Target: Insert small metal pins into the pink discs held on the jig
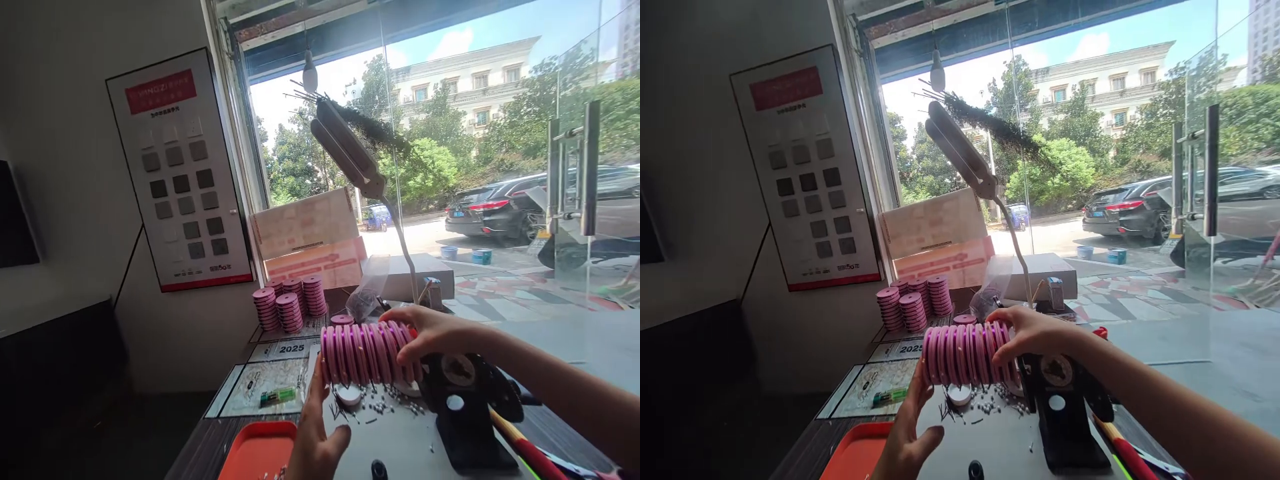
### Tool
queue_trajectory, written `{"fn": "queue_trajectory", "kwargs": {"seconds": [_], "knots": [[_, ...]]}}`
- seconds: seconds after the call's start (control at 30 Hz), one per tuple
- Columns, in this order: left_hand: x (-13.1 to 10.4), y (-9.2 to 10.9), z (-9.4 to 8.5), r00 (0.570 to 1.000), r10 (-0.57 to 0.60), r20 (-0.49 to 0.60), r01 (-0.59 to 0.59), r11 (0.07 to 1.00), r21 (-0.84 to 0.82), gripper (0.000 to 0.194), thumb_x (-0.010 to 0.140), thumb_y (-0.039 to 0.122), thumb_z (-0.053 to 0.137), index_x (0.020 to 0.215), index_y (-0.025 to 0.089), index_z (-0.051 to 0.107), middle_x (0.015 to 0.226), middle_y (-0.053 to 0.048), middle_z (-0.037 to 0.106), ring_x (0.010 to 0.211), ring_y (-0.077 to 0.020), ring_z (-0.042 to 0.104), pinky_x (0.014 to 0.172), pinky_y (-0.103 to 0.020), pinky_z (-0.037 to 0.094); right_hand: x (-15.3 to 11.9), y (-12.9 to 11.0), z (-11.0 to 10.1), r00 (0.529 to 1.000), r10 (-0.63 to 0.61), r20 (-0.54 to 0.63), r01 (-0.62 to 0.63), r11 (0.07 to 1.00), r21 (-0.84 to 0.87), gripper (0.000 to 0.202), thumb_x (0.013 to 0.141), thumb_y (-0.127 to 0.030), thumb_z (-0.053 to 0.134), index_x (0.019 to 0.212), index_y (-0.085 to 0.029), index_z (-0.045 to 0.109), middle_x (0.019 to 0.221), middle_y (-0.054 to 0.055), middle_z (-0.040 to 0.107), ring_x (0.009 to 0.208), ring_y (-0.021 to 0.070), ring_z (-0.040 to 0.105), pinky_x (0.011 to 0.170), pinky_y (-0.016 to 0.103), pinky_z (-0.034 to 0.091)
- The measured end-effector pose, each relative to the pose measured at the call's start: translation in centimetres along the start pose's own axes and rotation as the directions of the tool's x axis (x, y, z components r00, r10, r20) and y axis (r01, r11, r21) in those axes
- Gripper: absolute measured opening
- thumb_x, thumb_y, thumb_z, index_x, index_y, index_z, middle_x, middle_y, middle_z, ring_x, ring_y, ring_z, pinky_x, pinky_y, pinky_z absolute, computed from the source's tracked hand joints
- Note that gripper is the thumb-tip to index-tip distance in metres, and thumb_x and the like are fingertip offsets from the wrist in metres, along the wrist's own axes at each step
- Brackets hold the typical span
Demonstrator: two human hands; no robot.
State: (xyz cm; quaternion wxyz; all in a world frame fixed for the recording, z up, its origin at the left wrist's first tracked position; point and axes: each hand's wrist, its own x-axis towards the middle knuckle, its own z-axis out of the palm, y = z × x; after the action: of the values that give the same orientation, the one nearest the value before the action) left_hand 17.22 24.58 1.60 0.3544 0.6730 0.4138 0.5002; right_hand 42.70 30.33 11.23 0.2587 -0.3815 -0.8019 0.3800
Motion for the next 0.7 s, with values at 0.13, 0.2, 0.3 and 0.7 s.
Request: {"fn": "queue_trajectory", "kwargs": {"seconds": [0.13, 0.2, 0.3, 0.7], "knots": [[1.0, 0.3, -1.6, 1.000, 0.025, 0.011, -0.026, 0.999, 0.033, 0.082, 0.061, 0.027, 0.044, 0.137, 0.012, 0.016, 0.141, -0.012, 0.034, 0.131, -0.0242, 0.027, 0.104, -0.042, 0.023, -0.9, -0.6, -1.2, 0.999, 0.007, -0.053, -0.008, 1.000, -0.005, 0.068, 0.063, -0.050, 0.068, 0.116, -0.012, 0.049, 0.108, 0.010, 0.058, 0.097, 0.0225, 0.056, 0.083, 0.030, 0.045], [1.8, 0.9, -3.3, 0.999, -0.006, -0.043, 0.010, 0.995, 0.104, 0.069, 0.072, 0.041, 0.042, 0.134, 0.019, 0.020, 0.133, -0.012, 0.043, 0.125, -0.0246, 0.036, 0.100, -0.043, 0.027, -1.8, -1.1, -2.0, 0.988, 0.000, -0.155, -0.004, 1.000, -0.020, 0.066, 0.072, -0.057, 0.056, 0.120, -0.013, 0.046, 0.118, 0.012, 0.053, 0.107, 0.0230, 0.051, 0.090, 0.032, 0.041], [2.3, 1.8, -5.2, 0.992, -0.059, -0.110, 0.099, 0.912, 0.399, 0.044, 0.082, 0.048, 0.027, 0.112, 0.016, 0.035, 0.100, -0.011, 0.054, 0.097, -0.0213, 0.054, 0.084, -0.034, 0.041, -3.2, -1.1, -2.8, 0.943, -0.037, -0.331, 0.022, 0.999, -0.048, 0.061, 0.077, -0.062, 0.043, 0.116, -0.015, 0.046, 0.116, 0.012, 0.053, 0.107, 0.0233, 0.050, 0.088, 0.035, 0.042], [-0.7, -0.6, 4.2, 0.835, -0.490, 0.250, 0.158, 0.649, 0.745, 0.028, 0.060, 0.012, 0.053, 0.086, 0.014, 0.063, 0.090, -0.019, 0.068, 0.089, -0.0401, 0.061, 0.074, -0.053, 0.042, -5.1, -1.2, 1.0, 0.900, -0.080, -0.430, 0.038, 0.994, -0.105, 0.046, 0.077, -0.059, 0.050, 0.107, -0.025, 0.054, 0.111, 0.007, 0.057, 0.099, 0.0241, 0.053, 0.086, 0.037, 0.042]]}}
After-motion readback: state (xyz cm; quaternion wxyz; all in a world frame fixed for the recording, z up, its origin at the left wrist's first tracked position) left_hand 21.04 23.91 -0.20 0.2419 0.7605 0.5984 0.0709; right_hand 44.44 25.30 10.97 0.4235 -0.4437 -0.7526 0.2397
